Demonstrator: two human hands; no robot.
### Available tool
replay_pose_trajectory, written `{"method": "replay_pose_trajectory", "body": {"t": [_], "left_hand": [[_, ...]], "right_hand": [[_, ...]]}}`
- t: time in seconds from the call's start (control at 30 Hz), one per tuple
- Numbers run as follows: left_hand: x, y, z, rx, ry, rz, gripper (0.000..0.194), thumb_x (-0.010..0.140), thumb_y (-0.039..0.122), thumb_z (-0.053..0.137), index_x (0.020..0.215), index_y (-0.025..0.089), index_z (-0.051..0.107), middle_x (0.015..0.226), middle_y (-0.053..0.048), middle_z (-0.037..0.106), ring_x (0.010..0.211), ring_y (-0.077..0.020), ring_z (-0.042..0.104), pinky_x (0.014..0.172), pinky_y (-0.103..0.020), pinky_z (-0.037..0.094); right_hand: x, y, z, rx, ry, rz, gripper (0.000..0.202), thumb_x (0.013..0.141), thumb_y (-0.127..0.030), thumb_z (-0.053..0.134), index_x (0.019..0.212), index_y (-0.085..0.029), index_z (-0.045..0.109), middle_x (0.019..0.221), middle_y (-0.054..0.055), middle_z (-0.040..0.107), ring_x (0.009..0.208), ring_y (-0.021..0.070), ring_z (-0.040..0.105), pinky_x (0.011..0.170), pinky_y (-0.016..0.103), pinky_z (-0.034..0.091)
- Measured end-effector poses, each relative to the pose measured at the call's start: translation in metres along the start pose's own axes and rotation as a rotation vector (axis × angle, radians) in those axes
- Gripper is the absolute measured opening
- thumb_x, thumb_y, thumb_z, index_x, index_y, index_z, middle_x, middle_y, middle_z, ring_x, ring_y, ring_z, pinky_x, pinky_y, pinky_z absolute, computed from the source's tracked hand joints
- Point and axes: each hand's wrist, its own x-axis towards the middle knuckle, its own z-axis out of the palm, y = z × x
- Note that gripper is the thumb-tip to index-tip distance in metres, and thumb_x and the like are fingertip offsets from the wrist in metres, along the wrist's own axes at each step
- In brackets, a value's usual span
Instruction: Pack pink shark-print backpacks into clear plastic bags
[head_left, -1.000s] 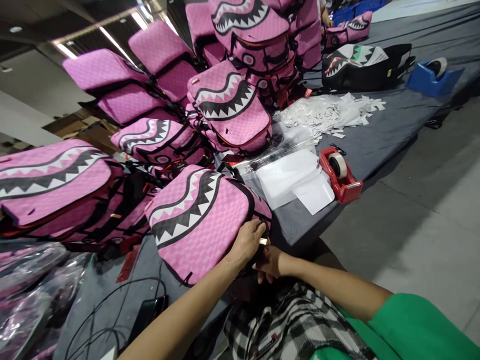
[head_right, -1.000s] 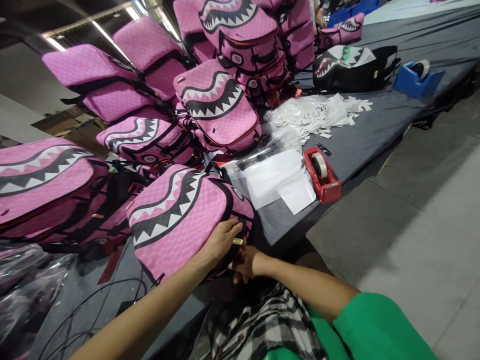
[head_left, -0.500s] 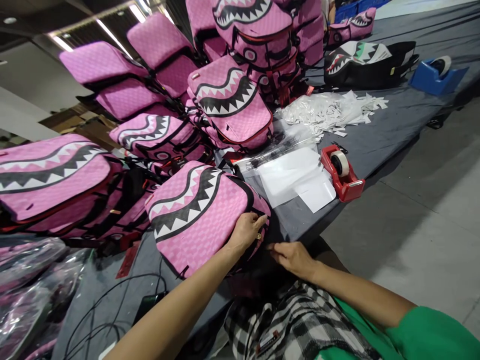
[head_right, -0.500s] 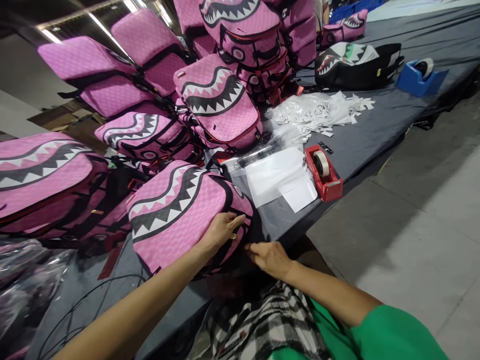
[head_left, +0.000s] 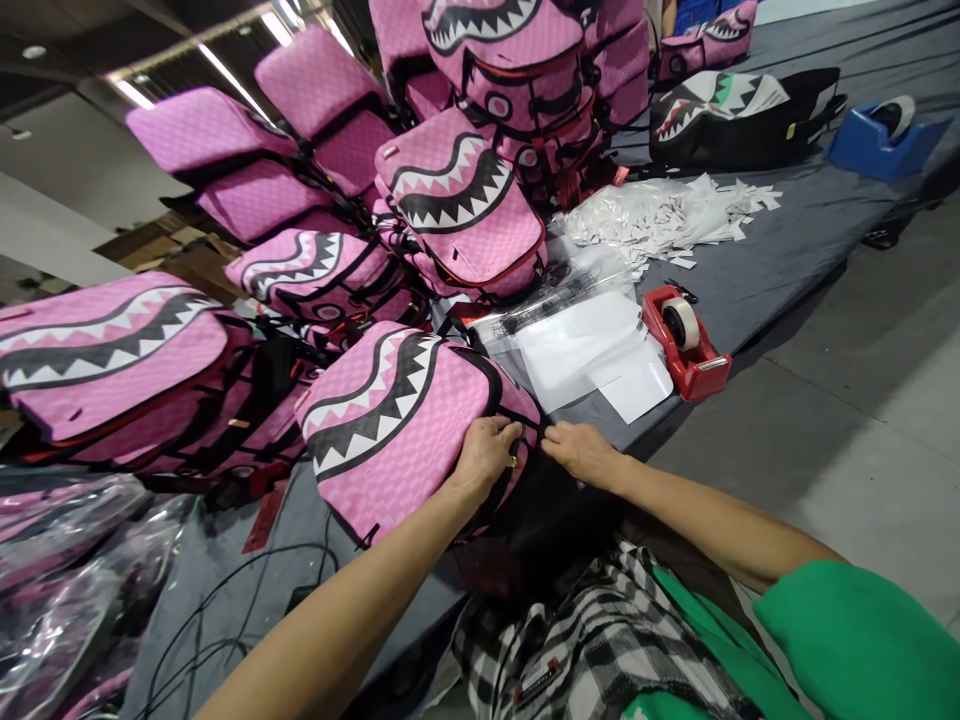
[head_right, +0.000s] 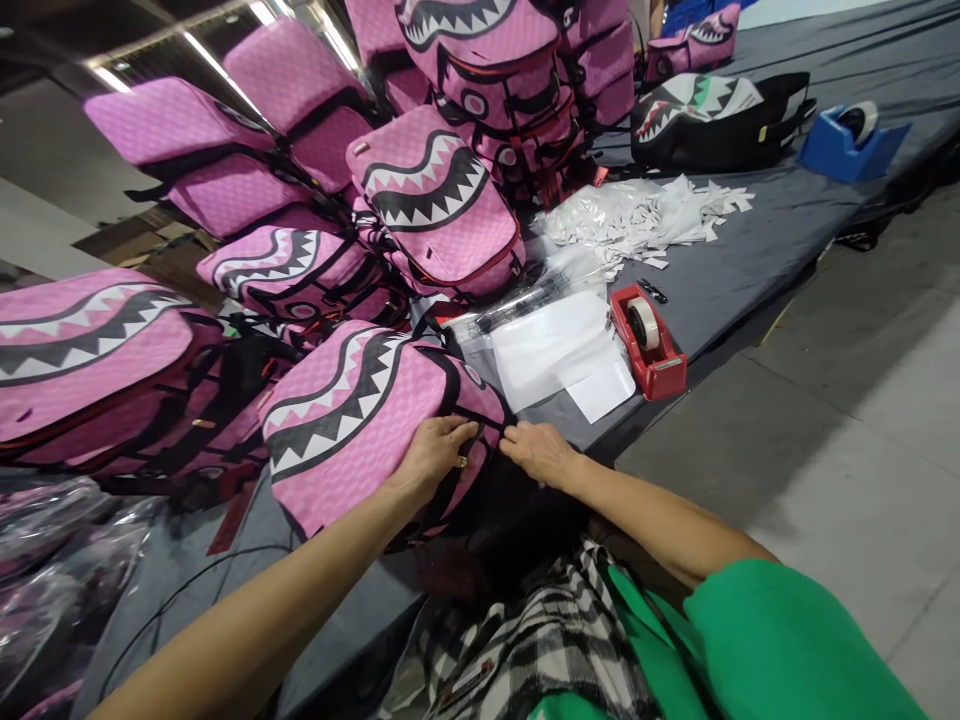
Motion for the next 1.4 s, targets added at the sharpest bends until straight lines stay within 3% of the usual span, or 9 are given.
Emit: {"method": "replay_pose_trajectory", "body": {"t": [0.2,0.3,0.47,0.6,0.7,0.9,1.07,1.2,1.4], "left_hand": [[0.028,0.021,0.026,0.068,0.013,0.036,0.032,0.091,0.026,0.051,0.059,0.018,0.049,0.039,0.002,0.051,0.027,-0.0104,0.044,0.034,-0.019,0.028],[0.025,0.017,0.030,0.092,-0.026,0.093,0.029,0.092,0.032,0.054,0.068,0.017,0.055,0.047,0.002,0.058,0.035,-0.0118,0.053,0.041,-0.021,0.037],[-0.027,-0.046,0.003,0.365,-0.105,0.541,0.017,0.086,0.027,0.064,0.102,0.020,0.062,0.097,-0.004,0.068,0.088,-0.0196,0.067,0.079,-0.030,0.053],[-0.059,-0.094,0.007,0.531,0.076,0.637,0.021,0.097,0.025,0.045,0.082,0.021,0.059,0.082,-0.002,0.060,0.074,-0.0171,0.061,0.069,-0.029,0.051],[-0.064,-0.101,0.019,0.382,0.250,0.737,0.027,0.101,0.029,0.041,0.088,0.020,0.063,0.083,-0.004,0.063,0.077,-0.0169,0.062,0.071,-0.028,0.051],[-0.074,-0.108,-0.010,0.214,0.193,0.701,0.038,0.101,0.044,0.044,0.080,0.021,0.065,0.072,0.000,0.060,0.064,-0.0128,0.058,0.061,-0.023,0.047],[-0.081,-0.132,-0.033,0.191,0.241,0.636,0.047,0.100,0.047,0.041,0.064,0.019,0.052,0.062,0.003,0.049,0.055,-0.0099,0.048,0.054,-0.021,0.038],[-0.085,-0.129,-0.049,0.136,0.179,0.642,0.041,0.097,0.046,0.048,0.067,0.019,0.054,0.063,0.004,0.049,0.057,-0.0096,0.047,0.055,-0.020,0.038],[-0.083,-0.142,-0.074,0.182,0.270,0.687,0.045,0.094,0.050,0.055,0.061,0.019,0.052,0.057,0.004,0.046,0.051,-0.0090,0.046,0.049,-0.019,0.037]], "right_hand": [[-0.002,-0.086,0.037,0.470,-0.123,0.107,0.020,0.099,-0.020,0.048,0.097,-0.016,0.068,0.096,0.009,0.072,0.079,0.0194,0.064,0.067,0.028,0.047],[0.009,-0.097,0.044,0.593,-0.127,0.140,0.026,0.100,-0.023,0.046,0.086,-0.017,0.067,0.068,0.001,0.067,0.059,0.0144,0.061,0.058,0.023,0.044],[-0.010,-0.065,0.048,0.811,-0.084,0.142,0.030,0.094,-0.011,0.042,0.071,-0.016,0.061,0.055,-0.003,0.054,0.049,0.0098,0.052,0.051,0.018,0.040],[-0.021,-0.061,0.064,0.961,0.103,0.063,0.023,0.084,-0.006,0.045,0.069,-0.016,0.060,0.064,-0.001,0.058,0.059,0.0104,0.051,0.057,0.020,0.041],[-0.008,-0.071,0.073,1.018,0.219,0.064,0.025,0.087,-0.019,0.054,0.062,-0.016,0.057,0.058,-0.002,0.055,0.059,0.0118,0.049,0.058,0.023,0.043],[-0.005,-0.068,0.045,0.952,0.082,-0.070,0.042,0.094,-0.046,0.059,0.063,-0.016,0.062,0.055,-0.002,0.059,0.048,0.0099,0.051,0.050,0.021,0.042],[-0.029,-0.047,0.005,0.291,0.529,-0.160,0.025,0.099,-0.037,0.057,0.098,-0.016,0.070,0.071,0.002,0.063,0.060,0.0115,0.057,0.056,0.022,0.041],[-0.004,-0.042,-0.018,-0.064,0.607,-0.468,0.023,0.101,-0.031,0.054,0.117,-0.020,0.066,0.078,0.001,0.062,0.063,0.0102,0.057,0.054,0.021,0.038],[0.047,-0.017,-0.016,0.007,0.414,-0.360,0.018,0.096,-0.027,0.061,0.111,-0.023,0.069,0.084,0.001,0.063,0.068,0.0098,0.058,0.055,0.019,0.037]]}}
